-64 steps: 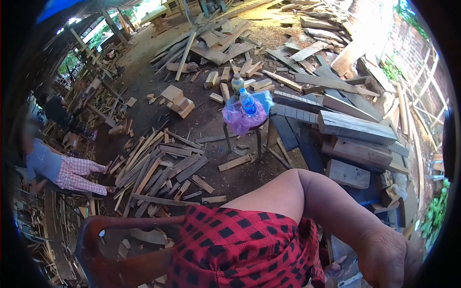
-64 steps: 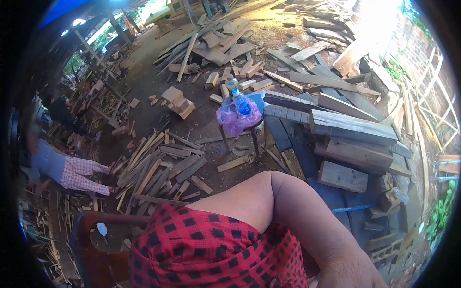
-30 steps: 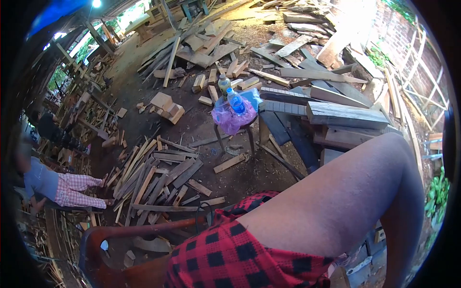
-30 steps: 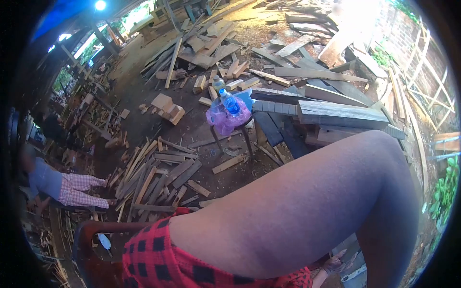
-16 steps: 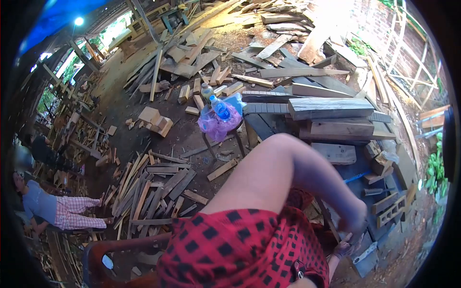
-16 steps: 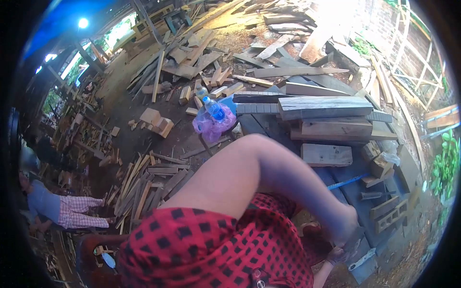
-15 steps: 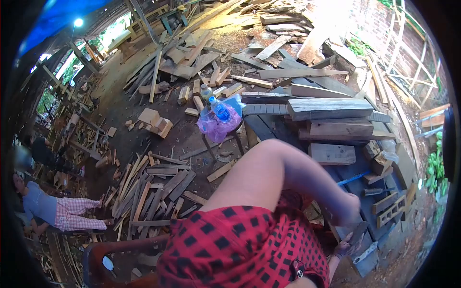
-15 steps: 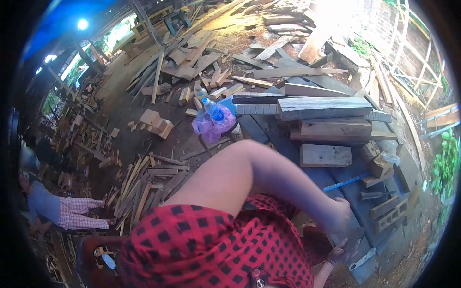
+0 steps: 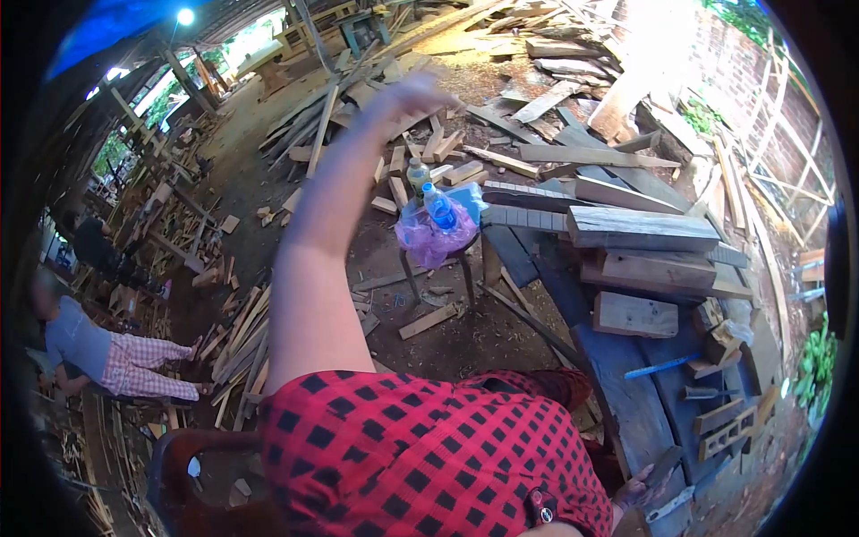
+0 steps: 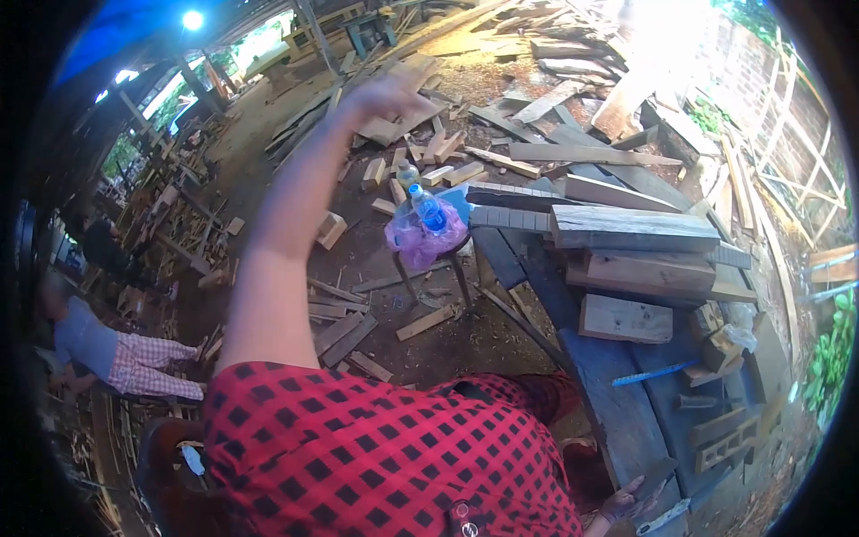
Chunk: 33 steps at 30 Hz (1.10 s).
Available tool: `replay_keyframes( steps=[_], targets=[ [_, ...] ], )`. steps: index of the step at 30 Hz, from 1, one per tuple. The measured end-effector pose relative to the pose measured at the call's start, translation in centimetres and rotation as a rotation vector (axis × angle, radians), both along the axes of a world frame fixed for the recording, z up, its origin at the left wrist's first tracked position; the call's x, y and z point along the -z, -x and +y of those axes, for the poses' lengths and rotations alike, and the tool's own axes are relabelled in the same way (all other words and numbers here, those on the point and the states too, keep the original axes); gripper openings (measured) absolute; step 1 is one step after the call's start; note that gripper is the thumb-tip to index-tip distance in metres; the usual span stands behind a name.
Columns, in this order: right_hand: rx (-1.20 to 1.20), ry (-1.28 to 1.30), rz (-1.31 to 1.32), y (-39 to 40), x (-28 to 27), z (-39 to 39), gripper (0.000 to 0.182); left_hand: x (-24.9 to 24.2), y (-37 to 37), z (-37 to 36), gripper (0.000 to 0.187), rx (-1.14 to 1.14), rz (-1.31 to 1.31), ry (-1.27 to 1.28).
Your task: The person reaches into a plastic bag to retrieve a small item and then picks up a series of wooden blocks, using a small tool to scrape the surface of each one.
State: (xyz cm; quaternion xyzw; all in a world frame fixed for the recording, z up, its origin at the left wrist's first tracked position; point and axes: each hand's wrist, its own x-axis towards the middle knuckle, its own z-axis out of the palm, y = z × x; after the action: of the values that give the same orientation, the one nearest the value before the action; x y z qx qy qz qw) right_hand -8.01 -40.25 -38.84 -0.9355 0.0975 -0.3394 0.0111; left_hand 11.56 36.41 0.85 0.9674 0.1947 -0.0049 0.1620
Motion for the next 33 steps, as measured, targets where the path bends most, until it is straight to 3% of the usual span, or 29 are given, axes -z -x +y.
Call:
replay_keyframes(
  steps=[1,2,3,5,6,8,10,13,14,15,16,17,18,19,20,21,22,25,26,28,31,33],
  targets=[
    [0.033,-0.001,0.020,-0.1,-0.1,0.2,0.040,-2.8,3.0,2.4,0.078,-0.205,-0.176,0.180],
    [0.033,-0.003,0.017,-0.1,0.0,0.2,0.040,-4.1,4.0,8.2,0.075,-0.331,-0.300,0.134],
    [0.032,-0.004,0.014,-0.1,0.1,0.1,0.041,-5.8,5.6,14.7,0.069,-0.431,-0.253,0.206],
    [0.029,0.002,0.011,-0.1,0.5,-0.2,0.043,-8.4,10.4,13.9,0.054,-0.870,-0.579,0.123],
    [0.025,0.007,0.014,-0.1,0.7,-0.4,0.044,-8.3,10.6,22.3,0.047,-0.921,-0.576,-0.089],
    [0.012,0.014,0.016,-0.1,1.1,-0.8,0.046,-7.9,11.7,17.0,0.038,-0.983,-0.558,-0.131],
    [0.009,0.019,0.013,-0.1,1.3,-0.9,0.048,-4.7,10.7,14.8,0.028,-0.642,-0.841,0.143],
    [-0.031,0.035,-0.083,-0.2,0.6,0.0,0.041,5.6,8.7,7.8,0.014,-0.273,-0.841,0.369],
    [-0.020,0.031,-0.082,-0.1,0.8,-0.2,0.041,13.4,6.7,11.9,0.017,0.000,-0.631,0.245],
    [-0.031,0.023,-0.093,-0.2,1.2,-0.6,0.041,21.1,6.1,10.3,0.031,0.110,-0.406,-0.191],
    [-0.041,0.015,-0.105,-0.3,1.4,-0.7,0.041,19.6,7.4,-0.8,0.044,-0.321,0.089,-0.138],
    [-0.032,0.010,-0.109,-0.2,1.6,-0.5,0.041,26.1,8.4,-2.7,0.052,-0.055,0.244,-0.107],
    [-0.025,0.009,-0.073,-0.1,1.5,-0.5,0.041,25.1,10.3,-9.9,0.055,0.099,0.513,-0.061],
    [-0.020,0.014,-0.036,-0.1,1.3,-0.7,0.041,30.1,10.5,-12.8,0.065,0.333,0.692,0.123],
    [-0.022,0.021,-0.035,0.0,1.4,-1.1,0.041,33.9,12.3,-17.8,0.077,0.372,0.622,0.292],
    [-0.022,0.024,-0.047,0.0,1.7,-1.2,0.041,34.5,13.6,-22.7,0.087,0.514,0.738,0.458],
    [-0.025,0.023,-0.062,-0.2,1.9,-1.2,0.042,34.9,15.7,-26.2,0.089,0.651,0.712,0.815],
    [-0.003,0.032,0.037,-0.1,1.4,-1.1,0.044,35.9,15.6,-27.5,0.086,0.580,0.769,0.789],
    [-0.020,0.041,0.043,-0.1,1.3,-1.2,0.044,35.5,16.1,-26.5,0.084,0.461,0.849,1.216],
    [-0.009,-0.013,0.020,-0.3,1.4,-1.1,0.046,39.8,14.2,-24.2,0.084,0.492,1.016,0.883],
    [0.000,0.059,0.049,-0.2,0.2,-0.5,0.046,37.1,14.1,-24.1,0.086,0.539,1.047,0.761],
    [-0.010,0.055,0.048,-1.5,0.6,-0.1,0.046,36.6,15.4,-25.2,0.085,0.505,0.962,0.892]
  ],
)
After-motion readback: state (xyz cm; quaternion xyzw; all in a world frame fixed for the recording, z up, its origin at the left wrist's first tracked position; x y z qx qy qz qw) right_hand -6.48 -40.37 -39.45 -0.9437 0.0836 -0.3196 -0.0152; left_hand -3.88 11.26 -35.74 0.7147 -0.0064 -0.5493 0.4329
